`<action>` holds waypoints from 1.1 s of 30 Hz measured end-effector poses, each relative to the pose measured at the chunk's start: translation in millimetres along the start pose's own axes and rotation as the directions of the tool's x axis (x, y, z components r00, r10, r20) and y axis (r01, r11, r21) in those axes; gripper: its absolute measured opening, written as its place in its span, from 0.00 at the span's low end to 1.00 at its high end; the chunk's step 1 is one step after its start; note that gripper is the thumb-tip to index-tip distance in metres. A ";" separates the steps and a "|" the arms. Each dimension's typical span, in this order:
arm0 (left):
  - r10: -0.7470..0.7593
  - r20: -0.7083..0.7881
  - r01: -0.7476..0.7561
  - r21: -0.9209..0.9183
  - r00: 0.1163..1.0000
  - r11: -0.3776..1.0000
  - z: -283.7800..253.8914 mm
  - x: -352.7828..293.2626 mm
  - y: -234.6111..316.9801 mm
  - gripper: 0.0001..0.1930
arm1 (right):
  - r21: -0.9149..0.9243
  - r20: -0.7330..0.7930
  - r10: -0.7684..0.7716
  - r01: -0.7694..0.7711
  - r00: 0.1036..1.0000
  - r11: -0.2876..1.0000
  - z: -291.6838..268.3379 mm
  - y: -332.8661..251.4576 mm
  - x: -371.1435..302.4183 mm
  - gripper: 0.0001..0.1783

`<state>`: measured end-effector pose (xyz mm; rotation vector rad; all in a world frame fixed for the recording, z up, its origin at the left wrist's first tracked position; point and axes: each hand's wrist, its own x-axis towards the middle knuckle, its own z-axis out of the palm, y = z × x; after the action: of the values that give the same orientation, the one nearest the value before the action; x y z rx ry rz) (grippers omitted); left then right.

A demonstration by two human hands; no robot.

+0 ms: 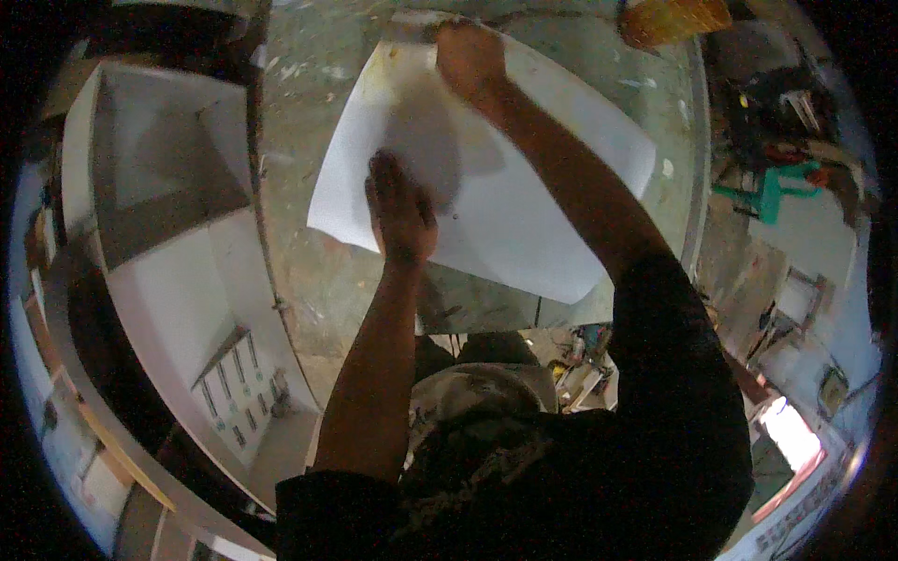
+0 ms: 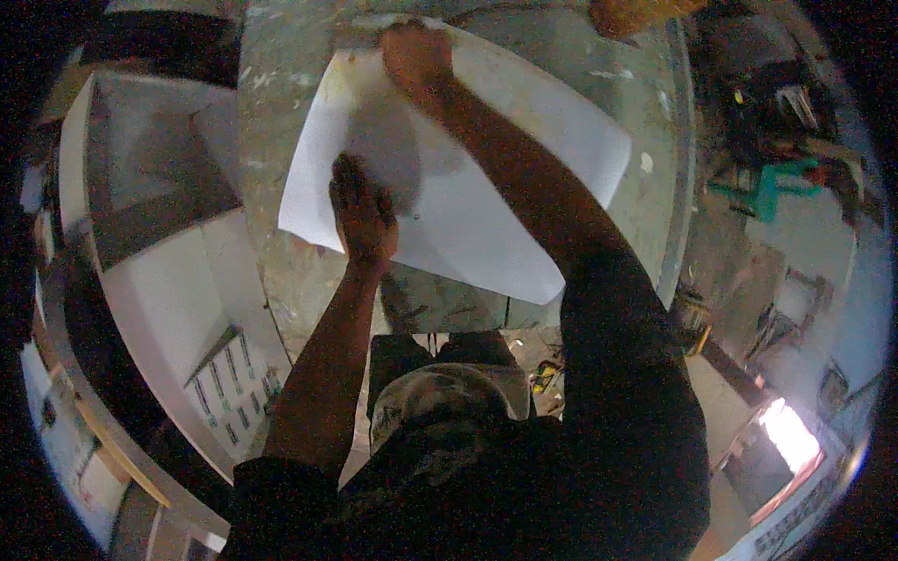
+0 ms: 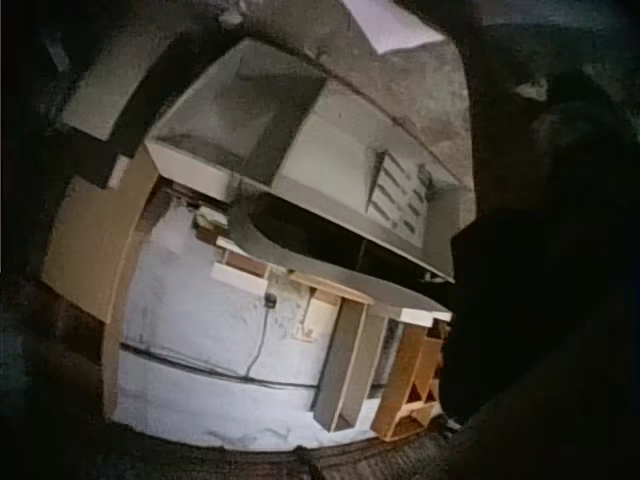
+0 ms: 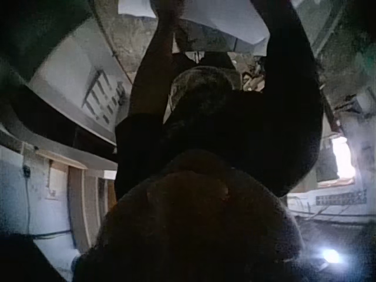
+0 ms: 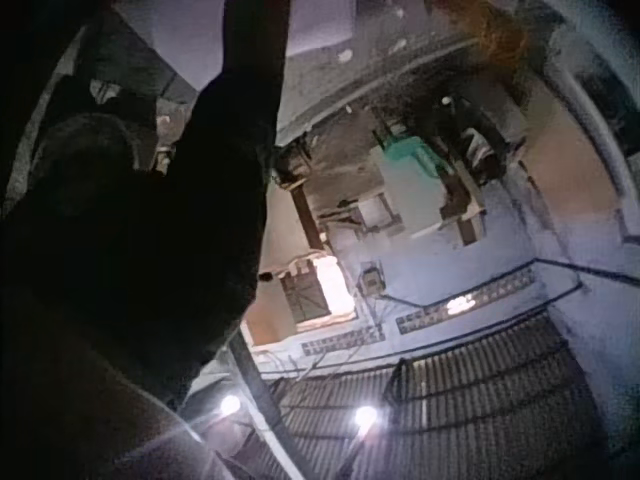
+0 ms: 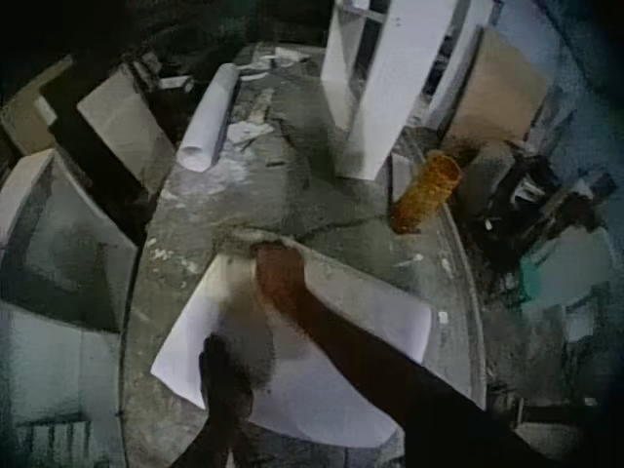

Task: The person applies a yellow adhesive to the interior edges of a white wooden cabinet frame and then applies the same adhesive to a flat white sheet of material using a scraper.

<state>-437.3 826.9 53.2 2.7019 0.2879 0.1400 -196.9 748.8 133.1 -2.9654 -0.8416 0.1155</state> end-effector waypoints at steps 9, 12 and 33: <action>0.067 -0.041 -0.068 -0.018 0.997 0.998 0.7 -0.8 10.1 0.34 | -0.072 -0.292 0.030 -0.054 0.956 0.996 50.0 100.8 -25.9 0.13; 0.047 -0.039 -0.048 -0.016 0.998 0.999 2.8 5.1 13.7 0.34 | -0.238 0.032 0.278 -0.263 0.960 0.935 34.6 133.3 2.3 0.24; -0.052 -0.072 0.051 -0.010 0.996 0.999 4.2 25.4 12.2 0.32 | 0.075 -0.420 0.066 -0.037 0.905 0.996 22.5 28.5 -69.7 0.09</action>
<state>-409.8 820.0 55.9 2.6826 0.3778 0.2240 -243.2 688.7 112.5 -2.7855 -0.6829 -0.4731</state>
